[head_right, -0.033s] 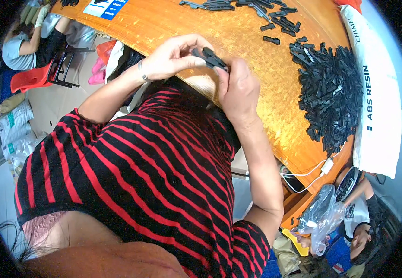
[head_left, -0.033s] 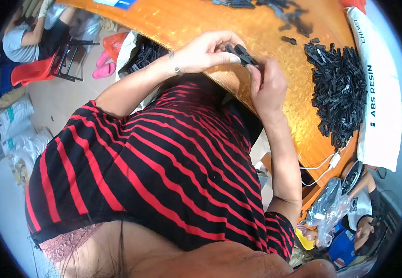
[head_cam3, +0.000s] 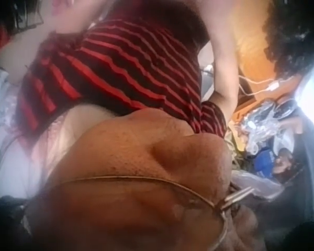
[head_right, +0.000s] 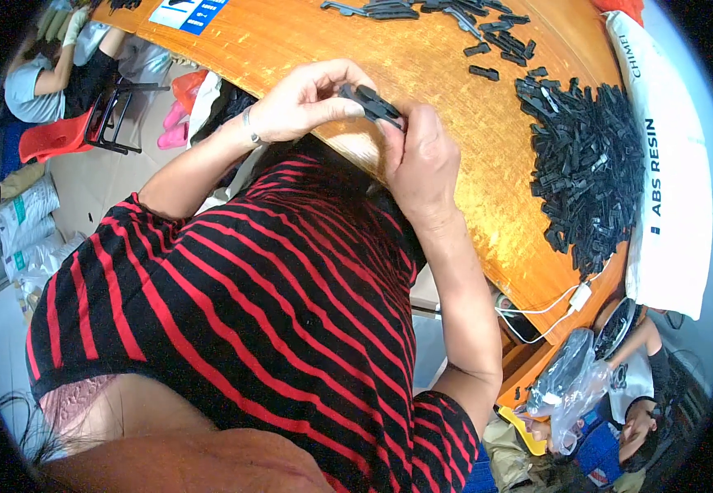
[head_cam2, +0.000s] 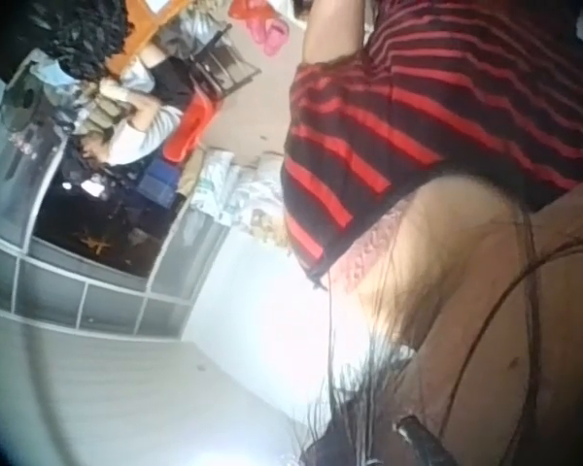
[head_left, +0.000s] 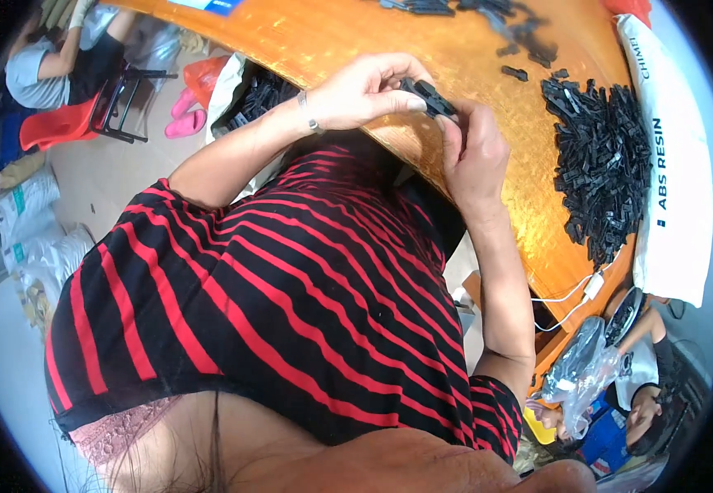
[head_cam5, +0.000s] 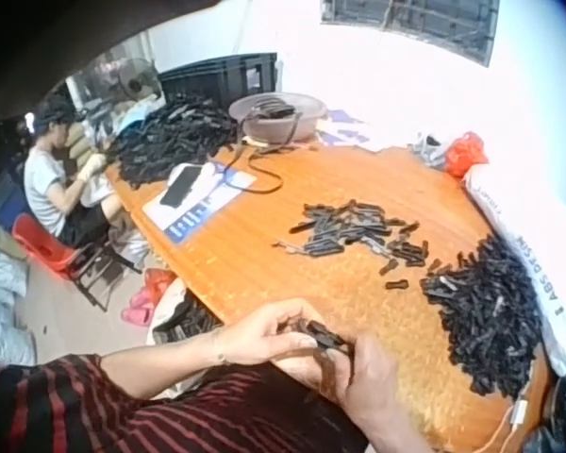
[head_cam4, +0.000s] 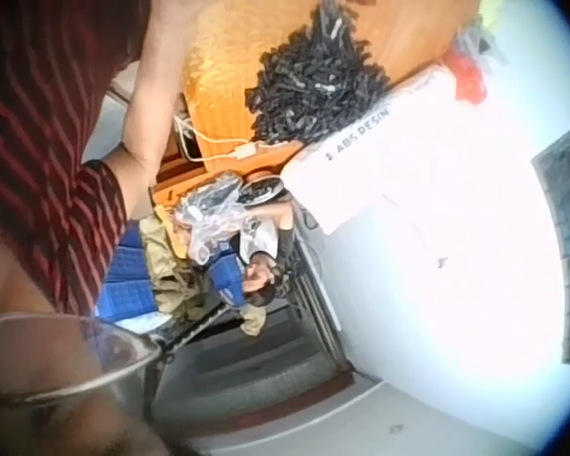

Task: The person sorts small black plastic fabrication components by hand on a wooden table.

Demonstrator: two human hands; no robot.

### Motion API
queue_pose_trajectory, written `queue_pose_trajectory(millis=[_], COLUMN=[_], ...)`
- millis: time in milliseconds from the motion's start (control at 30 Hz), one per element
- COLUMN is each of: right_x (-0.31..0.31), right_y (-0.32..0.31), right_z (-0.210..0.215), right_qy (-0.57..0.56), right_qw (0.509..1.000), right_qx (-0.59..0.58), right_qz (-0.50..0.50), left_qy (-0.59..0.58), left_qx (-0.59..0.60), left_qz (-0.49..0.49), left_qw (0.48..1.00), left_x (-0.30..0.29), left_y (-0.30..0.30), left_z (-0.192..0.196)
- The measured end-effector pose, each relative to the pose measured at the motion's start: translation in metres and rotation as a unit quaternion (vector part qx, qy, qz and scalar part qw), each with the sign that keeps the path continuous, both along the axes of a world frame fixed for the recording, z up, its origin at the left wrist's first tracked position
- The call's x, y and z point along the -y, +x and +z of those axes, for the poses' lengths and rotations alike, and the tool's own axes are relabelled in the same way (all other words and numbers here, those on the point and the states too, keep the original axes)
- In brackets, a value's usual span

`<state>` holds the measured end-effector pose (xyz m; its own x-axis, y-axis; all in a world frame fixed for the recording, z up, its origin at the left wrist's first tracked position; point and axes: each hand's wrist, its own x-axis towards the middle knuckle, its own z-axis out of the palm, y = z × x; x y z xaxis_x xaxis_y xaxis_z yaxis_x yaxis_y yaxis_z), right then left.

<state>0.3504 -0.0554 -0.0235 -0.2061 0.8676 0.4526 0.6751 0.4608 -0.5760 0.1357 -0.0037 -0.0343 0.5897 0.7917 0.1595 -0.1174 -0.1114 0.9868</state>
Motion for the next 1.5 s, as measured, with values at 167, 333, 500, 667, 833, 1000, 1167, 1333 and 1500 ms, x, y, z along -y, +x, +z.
queue_pose_trajectory(millis=[167,333,500,667,833,1000,1167,1333,1500], right_x=[0.002,0.008,0.009,0.003,0.002,0.005,0.005,0.002,-0.006], right_y=[-0.01,-0.01,-0.009,-0.008,-0.012,-0.015,-0.014,-0.01,-0.009], right_z=[0.01,0.016,0.019,0.027,0.03,0.028,0.029,0.021,0.021], right_qy=[-0.017,-0.054,-0.062,-0.163,-0.207,-0.193,-0.156,-0.052,0.035], right_qw=[1.0,0.998,0.998,0.986,0.973,0.978,0.987,0.999,0.997], right_qx=[-0.002,0.027,0.019,-0.035,-0.085,-0.079,-0.033,0.006,0.069], right_qz=[-0.001,0.014,0.012,0.022,0.05,0.014,0.005,0.012,0.004], left_qy=[0.007,0.018,-0.01,-0.035,-0.046,0.02,0.067,0.145,-0.106], left_qx=[-0.038,-0.023,-0.052,0.003,-0.01,-0.068,-0.116,-0.153,-0.015], left_qz=[0.016,0.015,-0.006,0.019,0.019,0.048,0.079,0.094,0.019], left_qw=[0.999,0.999,0.999,0.999,0.999,0.996,0.988,0.973,0.994], left_x=[-0.003,0.005,0.004,0.006,0.007,0.012,0.016,0.016,0.014], left_y=[-0.009,-0.008,-0.01,-0.008,-0.009,-0.005,-0.003,-0.002,-0.005], left_z=[0.002,0.014,0.016,0.016,0.022,0.029,0.035,0.023,0.025])
